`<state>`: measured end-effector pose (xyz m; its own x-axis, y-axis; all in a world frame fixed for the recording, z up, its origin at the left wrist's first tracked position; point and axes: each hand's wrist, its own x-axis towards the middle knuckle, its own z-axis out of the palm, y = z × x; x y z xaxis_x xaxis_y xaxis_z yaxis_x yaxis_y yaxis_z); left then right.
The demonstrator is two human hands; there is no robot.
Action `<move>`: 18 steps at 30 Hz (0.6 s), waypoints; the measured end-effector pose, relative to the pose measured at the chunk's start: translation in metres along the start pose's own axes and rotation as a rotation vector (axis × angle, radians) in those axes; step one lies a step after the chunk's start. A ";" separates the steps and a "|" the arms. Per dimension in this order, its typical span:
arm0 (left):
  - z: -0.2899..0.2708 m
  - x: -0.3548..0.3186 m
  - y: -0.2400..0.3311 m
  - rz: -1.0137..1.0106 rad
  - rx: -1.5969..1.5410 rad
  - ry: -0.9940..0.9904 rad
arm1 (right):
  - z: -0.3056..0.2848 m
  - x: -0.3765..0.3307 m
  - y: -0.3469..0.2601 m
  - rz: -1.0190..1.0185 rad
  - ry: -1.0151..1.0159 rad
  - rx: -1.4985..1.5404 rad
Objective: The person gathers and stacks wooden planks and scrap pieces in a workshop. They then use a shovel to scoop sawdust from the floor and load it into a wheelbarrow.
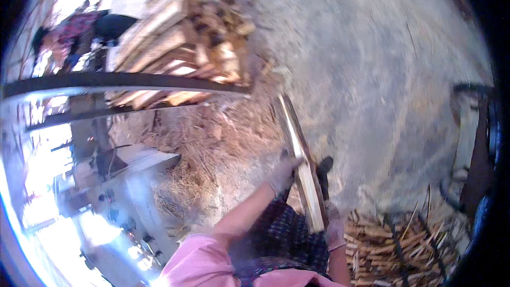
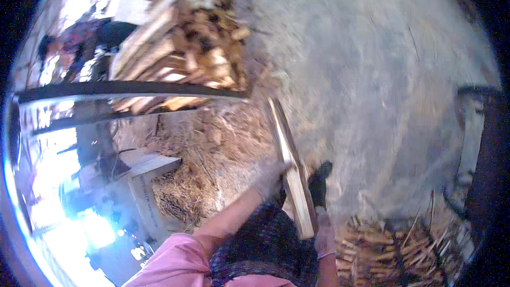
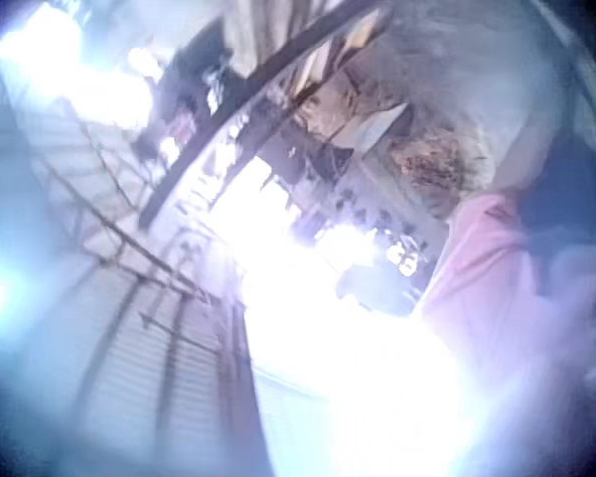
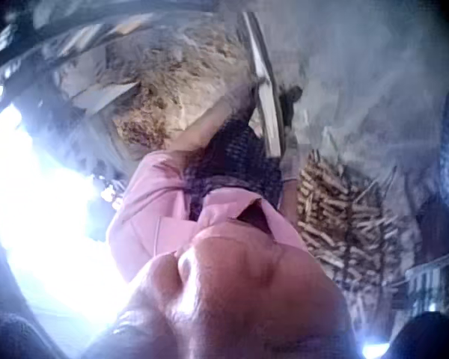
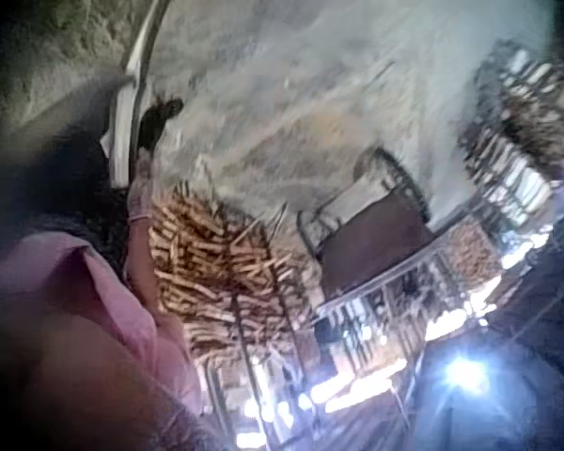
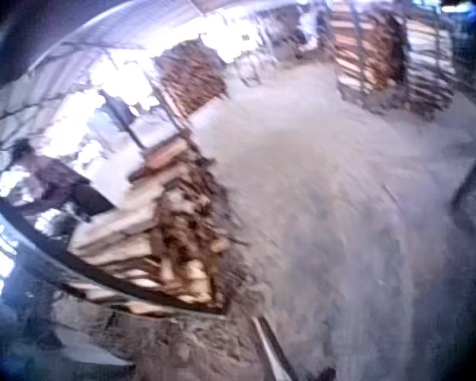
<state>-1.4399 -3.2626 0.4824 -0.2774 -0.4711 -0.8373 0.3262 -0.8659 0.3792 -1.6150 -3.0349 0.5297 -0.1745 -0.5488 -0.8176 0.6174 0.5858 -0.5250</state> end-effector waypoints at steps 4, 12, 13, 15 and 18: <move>0.003 -0.090 0.014 -0.042 0.032 0.058 | 0.030 -0.022 -0.070 -0.103 -0.167 -0.857; -0.072 -0.134 -0.025 0.104 0.284 -0.131 | 0.075 -0.061 -0.175 -0.308 -0.217 -1.163; -0.081 -0.139 -0.021 0.055 0.250 -0.058 | 0.075 -0.056 -0.178 -0.355 -0.169 -1.160; -0.100 -0.145 -0.017 0.056 0.287 0.067 | 0.064 -0.041 -0.172 -0.442 -0.074 -1.151; -0.144 -0.143 0.013 0.242 0.559 0.233 | 0.081 -0.036 -0.183 -0.377 0.071 -1.126</move>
<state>-1.2664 -3.1825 0.5501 -0.0310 -0.6693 -0.7423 -0.1820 -0.7265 0.6626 -1.6597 -3.1703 0.6736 -0.2643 -0.7855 -0.5596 -0.4969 0.6082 -0.6190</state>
